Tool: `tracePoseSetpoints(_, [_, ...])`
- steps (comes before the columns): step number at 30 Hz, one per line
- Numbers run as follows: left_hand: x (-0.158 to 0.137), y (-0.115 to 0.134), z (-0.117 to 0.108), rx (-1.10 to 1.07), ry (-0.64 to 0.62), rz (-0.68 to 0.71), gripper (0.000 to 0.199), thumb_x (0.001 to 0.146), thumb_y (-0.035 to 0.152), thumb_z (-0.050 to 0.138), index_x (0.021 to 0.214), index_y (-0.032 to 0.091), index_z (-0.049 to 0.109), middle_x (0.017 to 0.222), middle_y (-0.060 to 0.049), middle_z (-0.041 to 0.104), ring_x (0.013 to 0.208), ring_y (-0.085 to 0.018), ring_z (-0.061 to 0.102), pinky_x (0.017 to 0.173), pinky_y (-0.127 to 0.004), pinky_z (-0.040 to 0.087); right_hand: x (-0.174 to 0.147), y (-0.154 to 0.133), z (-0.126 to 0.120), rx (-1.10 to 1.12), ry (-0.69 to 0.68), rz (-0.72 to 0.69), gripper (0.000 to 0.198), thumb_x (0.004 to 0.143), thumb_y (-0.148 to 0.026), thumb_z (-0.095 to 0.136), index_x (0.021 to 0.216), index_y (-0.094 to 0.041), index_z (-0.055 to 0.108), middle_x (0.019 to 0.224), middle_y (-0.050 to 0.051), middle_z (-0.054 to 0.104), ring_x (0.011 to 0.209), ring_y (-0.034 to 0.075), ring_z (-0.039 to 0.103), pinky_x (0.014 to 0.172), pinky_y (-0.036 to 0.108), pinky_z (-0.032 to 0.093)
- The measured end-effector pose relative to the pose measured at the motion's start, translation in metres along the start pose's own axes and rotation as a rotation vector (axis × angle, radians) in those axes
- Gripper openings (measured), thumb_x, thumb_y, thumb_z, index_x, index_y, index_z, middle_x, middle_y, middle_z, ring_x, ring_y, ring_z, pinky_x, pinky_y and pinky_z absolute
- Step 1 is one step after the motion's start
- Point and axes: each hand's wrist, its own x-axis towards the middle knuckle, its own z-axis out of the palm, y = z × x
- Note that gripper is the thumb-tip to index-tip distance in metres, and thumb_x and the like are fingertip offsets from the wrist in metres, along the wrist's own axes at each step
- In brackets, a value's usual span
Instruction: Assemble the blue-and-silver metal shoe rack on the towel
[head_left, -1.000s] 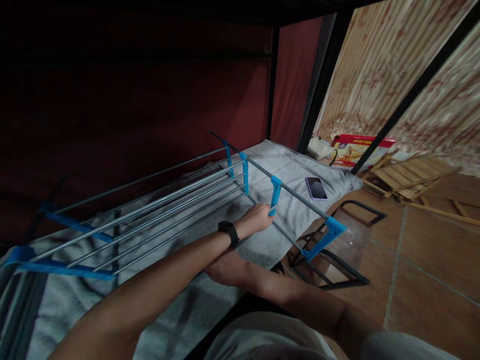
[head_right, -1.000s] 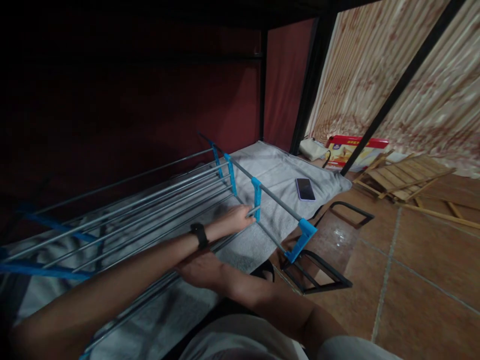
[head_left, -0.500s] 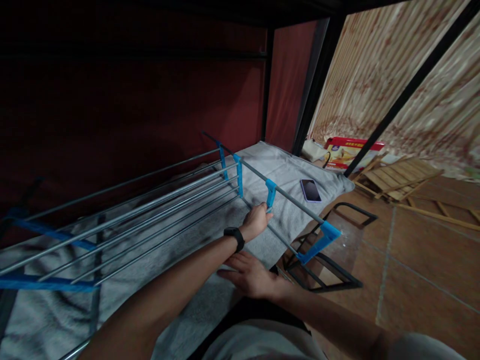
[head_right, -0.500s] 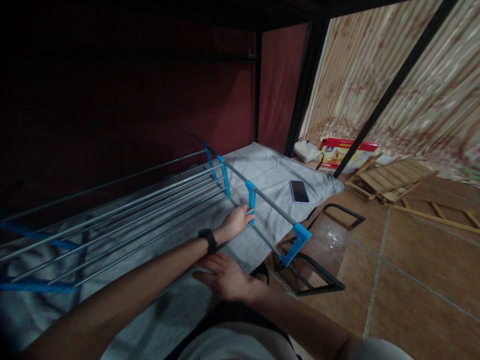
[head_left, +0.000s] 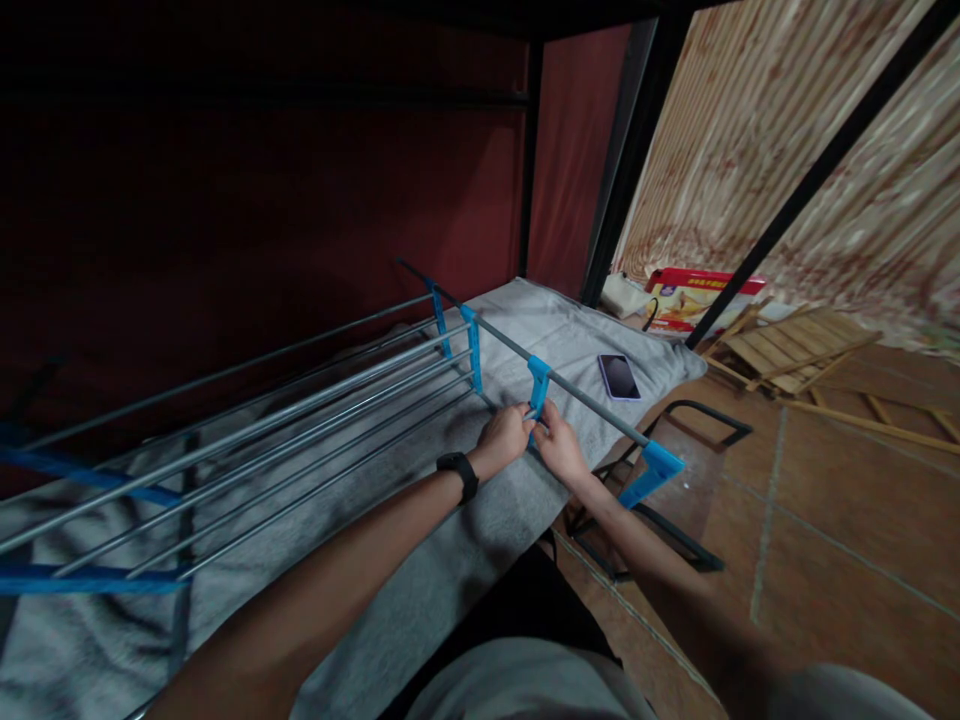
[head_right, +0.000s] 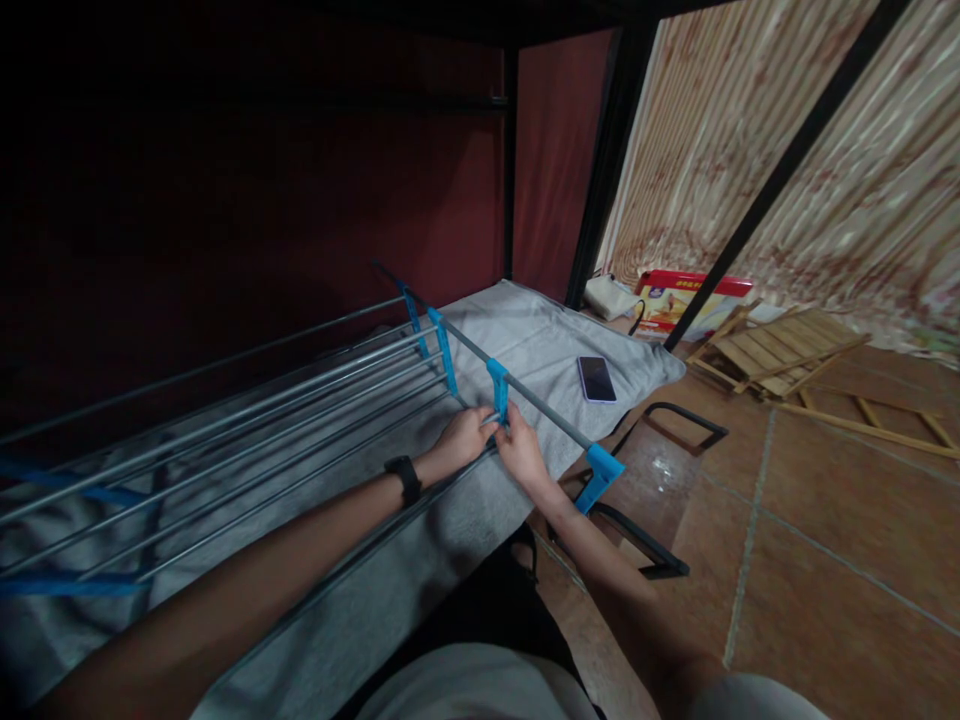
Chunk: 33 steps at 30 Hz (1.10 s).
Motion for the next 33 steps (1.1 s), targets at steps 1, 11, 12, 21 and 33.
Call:
tracePoseSetpoints(1, [0.0,-0.001,0.001,-0.012,0.009,0.004,0.023,0.095,0.024,0.053,0.114,0.022,0.066,0.11,-0.008,0.073,0.101,-0.02,0.068,0.085,-0.024,0.049,0.001,-0.001,0.002,0.005,-0.007,0.013,0.044,0.089,-0.022,0.047,0.133,-0.018,0.051,0.123,0.01,0.066,0.111,0.023,0.063,0.097,0.038,0.049])
tracePoseSetpoints(11, [0.004,-0.007,0.003,-0.037,0.02,0.004,0.024,0.094,0.027,0.053,0.112,0.02,0.068,0.107,-0.01,0.073,0.103,-0.022,0.067,0.085,-0.028,0.05,0.008,-0.007,-0.004,-0.148,-0.027,0.088,0.019,0.091,-0.027,0.045,0.099,-0.02,0.06,0.088,0.005,0.07,0.08,0.021,0.065,0.073,0.028,0.046])
tracePoseSetpoints(12, [0.005,-0.007,0.003,-0.031,0.022,0.01,0.024,0.094,0.027,0.053,0.111,0.019,0.067,0.107,-0.01,0.073,0.102,-0.022,0.067,0.085,-0.028,0.05,0.008,-0.008,-0.003,-0.15,-0.03,0.087,0.019,0.091,-0.026,0.044,0.098,-0.02,0.06,0.087,0.005,0.07,0.08,0.021,0.065,0.072,0.028,0.046])
tracePoseSetpoints(21, [0.008,-0.013,0.003,-0.064,0.046,0.063,0.028,0.093,0.023,0.051,0.118,0.019,0.065,0.115,-0.009,0.071,0.107,-0.021,0.065,0.09,-0.028,0.048,0.008,-0.01,-0.002,-0.181,-0.045,0.105,0.018,0.093,-0.026,0.046,0.102,-0.02,0.061,0.087,0.005,0.07,0.081,0.021,0.066,0.07,0.027,0.045])
tracePoseSetpoints(33, [0.0,-0.016,-0.003,-0.172,0.065,0.1,0.031,0.09,0.022,0.055,0.12,0.02,0.065,0.118,-0.008,0.071,0.111,-0.023,0.063,0.096,-0.03,0.048,0.005,-0.017,0.002,-0.264,-0.049,0.12,0.019,0.092,-0.021,0.047,0.102,-0.019,0.062,0.088,0.007,0.071,0.081,0.022,0.066,0.07,0.027,0.045])
